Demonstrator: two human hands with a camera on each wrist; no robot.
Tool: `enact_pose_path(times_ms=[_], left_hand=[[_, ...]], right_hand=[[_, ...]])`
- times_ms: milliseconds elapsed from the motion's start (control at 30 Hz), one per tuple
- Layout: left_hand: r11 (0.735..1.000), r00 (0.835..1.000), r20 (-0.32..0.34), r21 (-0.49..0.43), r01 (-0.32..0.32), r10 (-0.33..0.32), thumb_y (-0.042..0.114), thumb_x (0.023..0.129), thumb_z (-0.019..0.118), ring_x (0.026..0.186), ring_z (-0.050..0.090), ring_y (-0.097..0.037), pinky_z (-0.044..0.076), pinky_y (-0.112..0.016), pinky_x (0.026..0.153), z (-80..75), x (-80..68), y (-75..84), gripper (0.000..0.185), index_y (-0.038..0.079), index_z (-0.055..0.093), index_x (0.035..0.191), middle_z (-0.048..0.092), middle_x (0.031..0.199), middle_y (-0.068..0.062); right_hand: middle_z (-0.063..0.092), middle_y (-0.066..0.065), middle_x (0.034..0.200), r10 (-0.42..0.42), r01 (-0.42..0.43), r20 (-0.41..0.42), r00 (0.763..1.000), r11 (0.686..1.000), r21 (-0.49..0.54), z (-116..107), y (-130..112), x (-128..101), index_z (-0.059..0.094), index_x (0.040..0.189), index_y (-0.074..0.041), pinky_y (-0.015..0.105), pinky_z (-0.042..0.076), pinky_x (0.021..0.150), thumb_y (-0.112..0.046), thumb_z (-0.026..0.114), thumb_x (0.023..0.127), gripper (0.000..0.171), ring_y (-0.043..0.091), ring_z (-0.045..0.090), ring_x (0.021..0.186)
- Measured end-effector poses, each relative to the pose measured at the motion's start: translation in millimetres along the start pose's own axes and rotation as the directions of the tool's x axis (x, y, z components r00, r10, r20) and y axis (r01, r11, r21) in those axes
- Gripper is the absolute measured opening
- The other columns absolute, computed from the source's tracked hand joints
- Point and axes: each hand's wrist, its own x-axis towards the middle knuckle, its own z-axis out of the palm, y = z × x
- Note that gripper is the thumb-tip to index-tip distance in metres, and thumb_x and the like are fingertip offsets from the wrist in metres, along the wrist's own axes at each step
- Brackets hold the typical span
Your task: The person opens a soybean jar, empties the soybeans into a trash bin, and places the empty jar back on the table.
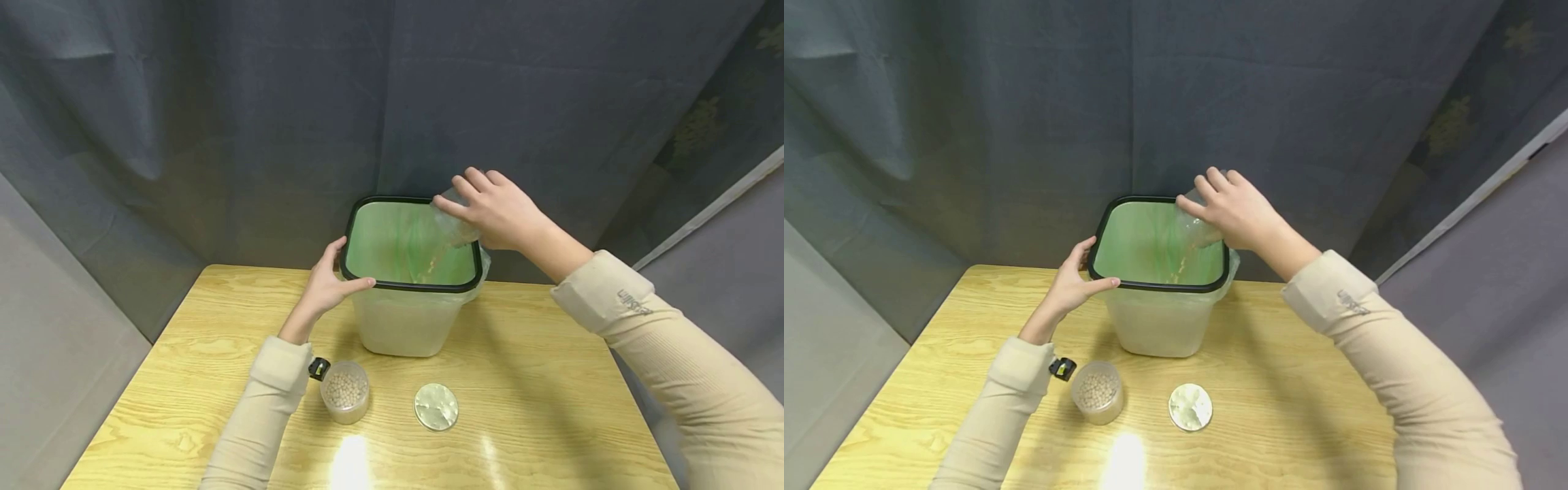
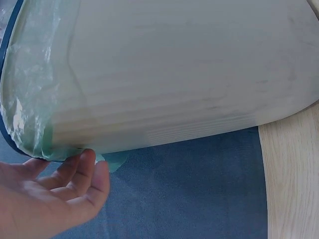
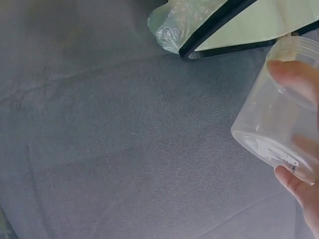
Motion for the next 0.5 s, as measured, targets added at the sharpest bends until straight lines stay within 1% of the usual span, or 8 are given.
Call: enact_pose_path(times_ms=[167,333,433,500], left_hand=[[1.000,1.000,-0.003,-0.002,-0.004,0.004,0.033,0.069,0.078,0.127,0.030,-0.030,0.030,-0.047,0.100,0.6,0.5,-0.2,0.096,0.018,0.021,0.145,0.022,0.147,-0.010],[1.000,1.000,-0.004,-0.004,-0.001,0.001,0.033,0.069,0.078,0.127,0.030,-0.030,0.030,-0.048,0.100,1.1,0.1,0.5,0.097,0.017,0.021,0.145,0.022,0.147,-0.010],[1.000,1.000,-0.003,-0.004,-0.002,0.002,0.033,0.069,0.078,0.126,0.031,-0.030,0.030,-0.048,0.100,1.1,-0.3,1.5,0.097,0.017,0.021,0.145,0.022,0.147,-0.009],[1.000,1.000,-0.003,-0.005,-0.004,0.004,0.033,0.069,0.078,0.126,0.031,-0.030,0.030,-0.048,0.099,0.6,-0.8,2.2,0.096,0.017,0.021,0.145,0.023,0.147,-0.010]], right_hand=[[0.049,0.021,0.111,-0.043,0.043,-0.019,0.999,0.999,-0.013,-1.1,-0.6,1.4,0.050,0.126,-0.016,0.042,0.041,0.068,-0.007,0.073,0.056,0.075,0.038,0.044,0.098],[0.049,0.021,0.113,-0.052,0.051,-0.015,0.999,0.998,-0.019,-1.8,-0.8,1.4,0.050,0.127,-0.017,0.042,0.041,0.072,-0.005,0.073,0.057,0.074,0.038,0.044,0.101],[0.049,0.021,0.113,-0.009,0.010,-0.067,0.998,1.000,0.009,-2.8,0.3,0.4,0.049,0.126,-0.016,0.043,0.041,0.070,-0.008,0.075,0.055,0.076,0.039,0.044,0.101],[0.048,0.022,0.113,0.070,-0.064,-0.135,0.988,0.997,0.047,-2.1,0.6,0.7,0.048,0.125,-0.014,0.045,0.042,0.069,-0.012,0.077,0.053,0.078,0.039,0.044,0.102]])
